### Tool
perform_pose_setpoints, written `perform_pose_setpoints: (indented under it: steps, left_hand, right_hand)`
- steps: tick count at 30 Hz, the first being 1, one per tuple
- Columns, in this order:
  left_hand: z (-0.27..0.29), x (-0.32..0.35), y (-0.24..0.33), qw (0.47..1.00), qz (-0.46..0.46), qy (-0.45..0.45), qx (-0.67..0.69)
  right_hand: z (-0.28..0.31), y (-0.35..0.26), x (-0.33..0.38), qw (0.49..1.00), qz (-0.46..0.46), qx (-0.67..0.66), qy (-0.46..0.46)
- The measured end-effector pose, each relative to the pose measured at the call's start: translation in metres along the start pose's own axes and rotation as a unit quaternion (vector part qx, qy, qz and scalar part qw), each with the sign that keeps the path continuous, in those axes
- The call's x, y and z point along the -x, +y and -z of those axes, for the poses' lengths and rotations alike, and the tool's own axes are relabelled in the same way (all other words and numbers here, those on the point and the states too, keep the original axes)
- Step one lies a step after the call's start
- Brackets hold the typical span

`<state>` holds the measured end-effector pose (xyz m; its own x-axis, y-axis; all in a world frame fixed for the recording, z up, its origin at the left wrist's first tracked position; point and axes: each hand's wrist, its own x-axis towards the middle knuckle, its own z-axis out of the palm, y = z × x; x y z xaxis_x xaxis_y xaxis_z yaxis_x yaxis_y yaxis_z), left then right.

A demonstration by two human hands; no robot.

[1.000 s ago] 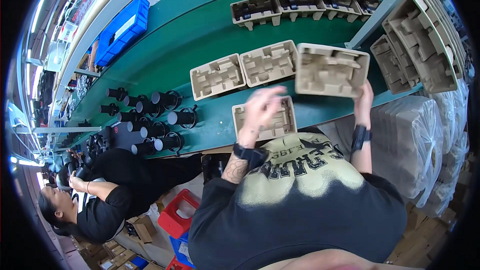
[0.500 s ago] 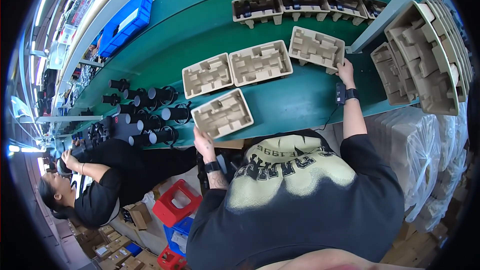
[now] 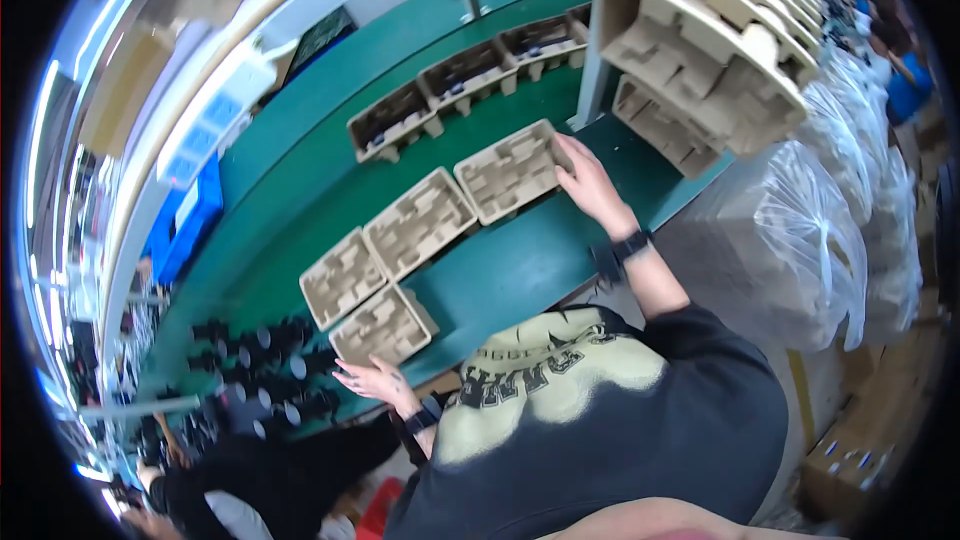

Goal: Packing black electronic components into cardboard trays at a manual assembly station.

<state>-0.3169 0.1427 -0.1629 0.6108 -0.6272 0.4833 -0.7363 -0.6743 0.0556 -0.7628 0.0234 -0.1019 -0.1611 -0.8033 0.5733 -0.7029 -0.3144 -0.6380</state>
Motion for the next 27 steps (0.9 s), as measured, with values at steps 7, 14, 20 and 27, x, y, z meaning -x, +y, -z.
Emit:
perform_pose_setpoints:
  steps: [7, 14, 20, 27]
  left_hand:
    - [0.165, -0.029, 0.189, 0.554, -0.277, -0.339, 0.708]
    - [0.216, -0.02, 0.436, 0.462, -0.456, -0.218, 0.729]
    - [0.268, -0.027, 0.435, 0.449, -0.469, -0.354, 0.674]
    - [0.242, -0.071, 0.307, 0.436, -0.354, -0.192, 0.805]
  right_hand:
    - [0.205, -0.121, -0.006, 0.836, 0.009, 0.154, 0.526]
    - [0.203, -0.07, -0.037, 0.914, -0.057, -0.019, 0.401]
    - [0.218, -0.108, -0.026, 0.894, 0.023, -0.105, 0.435]
    - [0.214, -0.172, 0.021, 0.925, 0.013, -0.363, 0.107]
